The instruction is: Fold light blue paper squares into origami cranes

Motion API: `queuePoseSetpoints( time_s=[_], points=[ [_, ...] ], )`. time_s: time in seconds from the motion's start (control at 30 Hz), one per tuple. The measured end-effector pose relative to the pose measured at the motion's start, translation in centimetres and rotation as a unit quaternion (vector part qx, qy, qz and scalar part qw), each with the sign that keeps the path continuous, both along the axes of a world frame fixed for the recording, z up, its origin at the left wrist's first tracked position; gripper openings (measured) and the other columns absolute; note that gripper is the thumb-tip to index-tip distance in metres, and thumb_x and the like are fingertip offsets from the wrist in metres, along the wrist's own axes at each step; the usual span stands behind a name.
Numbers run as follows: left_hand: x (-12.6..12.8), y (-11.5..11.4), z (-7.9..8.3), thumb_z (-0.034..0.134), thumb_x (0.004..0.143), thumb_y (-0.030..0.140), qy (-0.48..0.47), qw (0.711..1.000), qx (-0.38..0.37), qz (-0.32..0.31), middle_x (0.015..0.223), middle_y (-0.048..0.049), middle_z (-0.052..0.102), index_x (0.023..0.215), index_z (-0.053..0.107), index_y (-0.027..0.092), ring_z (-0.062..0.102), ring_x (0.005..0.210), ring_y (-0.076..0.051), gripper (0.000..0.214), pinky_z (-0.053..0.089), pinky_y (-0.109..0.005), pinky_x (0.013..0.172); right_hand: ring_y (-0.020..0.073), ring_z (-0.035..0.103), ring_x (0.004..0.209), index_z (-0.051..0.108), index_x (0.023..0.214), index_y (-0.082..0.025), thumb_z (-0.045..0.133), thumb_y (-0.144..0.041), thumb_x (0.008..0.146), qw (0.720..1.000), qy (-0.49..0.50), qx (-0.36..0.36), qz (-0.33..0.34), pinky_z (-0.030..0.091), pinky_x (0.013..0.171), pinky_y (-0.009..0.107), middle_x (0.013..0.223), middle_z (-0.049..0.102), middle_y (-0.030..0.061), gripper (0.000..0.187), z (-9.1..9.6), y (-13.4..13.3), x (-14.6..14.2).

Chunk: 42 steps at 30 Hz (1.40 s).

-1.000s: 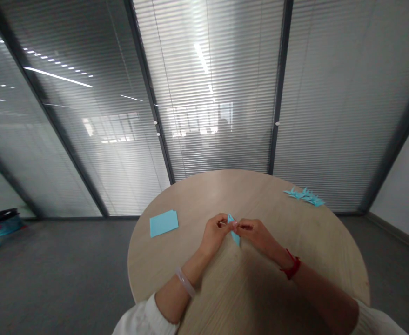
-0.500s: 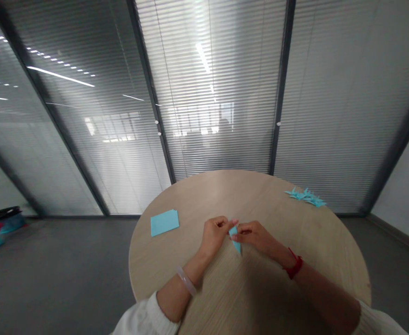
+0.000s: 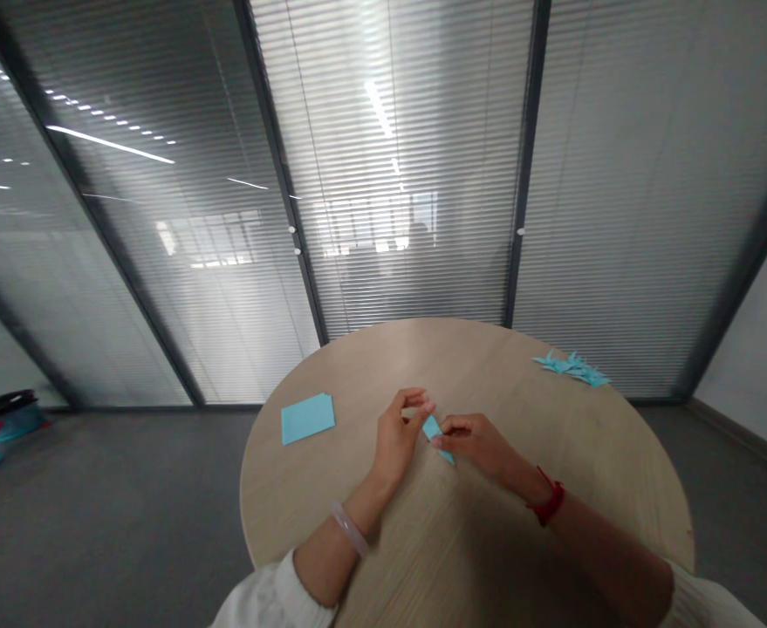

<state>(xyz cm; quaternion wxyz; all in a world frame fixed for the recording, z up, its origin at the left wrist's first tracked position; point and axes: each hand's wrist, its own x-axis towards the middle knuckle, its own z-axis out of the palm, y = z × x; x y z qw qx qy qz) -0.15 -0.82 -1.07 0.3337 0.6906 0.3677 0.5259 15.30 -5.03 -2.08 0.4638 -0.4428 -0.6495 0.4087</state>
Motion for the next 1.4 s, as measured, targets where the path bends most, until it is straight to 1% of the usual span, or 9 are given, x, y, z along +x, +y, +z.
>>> queuePoseSetpoints(
  time_s=[0.07, 0.17, 0.27, 0.4, 0.6, 0.77, 1.0, 1.1, 1.4],
  points=[
    [-0.1, 0.0, 0.1, 0.066, 0.078, 0.035, 0.006, 0.996, 0.090, 0.013, 0.111, -0.0083, 0.065, 0.105, 0.066, 0.022, 0.059, 0.103, -0.021, 0.030, 0.051, -0.033, 0.079, 0.0111, 0.044, 0.055, 0.065, 0.063, -0.016, 0.068, -0.043, 0.069, 1.000, 0.015, -0.001, -0.013, 0.032, 0.054, 0.024, 0.057, 0.053, -0.0030, 0.028, 0.3, 0.0, 0.0],
    [-0.3, 0.0, 0.3, 0.059, 0.085, 0.032, 0.056, 0.983, 0.171, -0.029, 0.107, -0.0073, 0.067, 0.095, 0.071, 0.022, 0.058, 0.108, -0.021, 0.018, 0.046, -0.038, 0.094, 0.0111, 0.044, 0.055, 0.062, 0.058, -0.016, 0.070, -0.046, 0.067, 0.998, 0.042, -0.004, -0.038, 0.034, 0.054, 0.024, 0.055, 0.051, -0.0034, 0.032, 0.7, -0.1, 0.1],
    [-0.4, -0.4, 0.5, 0.050, 0.091, 0.032, 0.097, 0.981, 0.148, -0.076, 0.107, -0.0077, 0.070, 0.099, 0.071, 0.020, 0.061, 0.105, -0.020, 0.025, 0.046, -0.036, 0.096, 0.0125, 0.048, 0.057, 0.062, 0.058, -0.016, 0.069, -0.048, 0.066, 0.996, 0.061, -0.012, -0.057, 0.037, 0.056, 0.024, 0.057, 0.054, -0.0019, 0.034, 1.0, -0.2, 0.3],
    [-0.3, -1.0, 0.8, 0.044, 0.093, 0.036, 0.126, 0.983, 0.091, -0.100, 0.111, -0.0075, 0.070, 0.109, 0.068, 0.017, 0.063, 0.104, -0.020, 0.034, 0.047, -0.033, 0.095, 0.0155, 0.054, 0.061, 0.064, 0.060, -0.017, 0.068, -0.049, 0.068, 0.995, 0.078, -0.011, -0.069, 0.041, 0.058, 0.025, 0.060, 0.059, 0.0007, 0.034, 0.8, -0.1, 0.6],
    [-0.1, -0.9, 0.7, 0.054, 0.088, 0.037, 0.112, 0.987, 0.046, -0.106, 0.112, -0.0056, 0.070, 0.107, 0.069, 0.019, 0.064, 0.104, -0.022, 0.031, 0.047, -0.033, 0.095, 0.0161, 0.058, 0.067, 0.071, 0.075, -0.018, 0.069, -0.041, 0.070, 0.994, 0.096, 0.010, -0.041, 0.044, 0.065, 0.026, 0.069, 0.066, 0.0008, 0.023, 0.5, 0.1, 0.7],
    [-0.1, -0.6, 0.4, 0.056, 0.087, 0.037, 0.095, 0.989, 0.020, -0.109, 0.111, -0.0053, 0.070, 0.106, 0.070, 0.018, 0.065, 0.103, -0.022, 0.031, 0.047, -0.034, 0.096, 0.0165, 0.060, 0.072, 0.072, 0.082, -0.020, 0.068, -0.036, 0.072, 0.996, 0.067, 0.043, -0.038, 0.045, 0.069, 0.027, 0.077, 0.069, 0.0009, 0.020, 0.0, 0.4, 0.8],
    [-0.5, -0.2, 0.2, 0.050, 0.090, 0.035, 0.120, 0.987, 0.070, -0.085, 0.110, -0.0034, 0.070, 0.107, 0.070, 0.021, 0.065, 0.102, -0.021, 0.029, 0.048, -0.034, 0.095, 0.0205, 0.064, 0.084, 0.073, 0.083, -0.019, 0.061, -0.044, 0.078, 0.993, 0.031, 0.076, -0.080, 0.048, 0.077, 0.030, 0.087, 0.072, 0.0052, 0.027, 1.1, -0.1, 0.7],
    [-0.7, -0.3, 0.1, 0.048, 0.091, 0.034, 0.141, 0.981, 0.104, -0.084, 0.111, -0.0044, 0.070, 0.109, 0.069, 0.020, 0.065, 0.102, -0.021, 0.030, 0.049, -0.033, 0.094, 0.0210, 0.065, 0.081, 0.073, 0.080, -0.020, 0.065, -0.048, 0.074, 0.991, 0.034, 0.070, -0.111, 0.050, 0.076, 0.031, 0.084, 0.073, 0.0055, 0.030, 1.3, -0.3, 0.8],
    [-0.9, -0.9, 0.3, 0.045, 0.093, 0.036, 0.173, 0.969, 0.166, -0.067, 0.109, -0.0067, 0.071, 0.110, 0.067, 0.019, 0.066, 0.098, -0.021, 0.033, 0.051, -0.035, 0.089, 0.0204, 0.064, 0.076, 0.073, 0.074, -0.019, 0.068, -0.049, 0.070, 0.989, 0.064, 0.048, -0.125, 0.049, 0.072, 0.030, 0.077, 0.072, 0.0047, 0.031, 1.2, -0.4, 0.6]
  ],
)
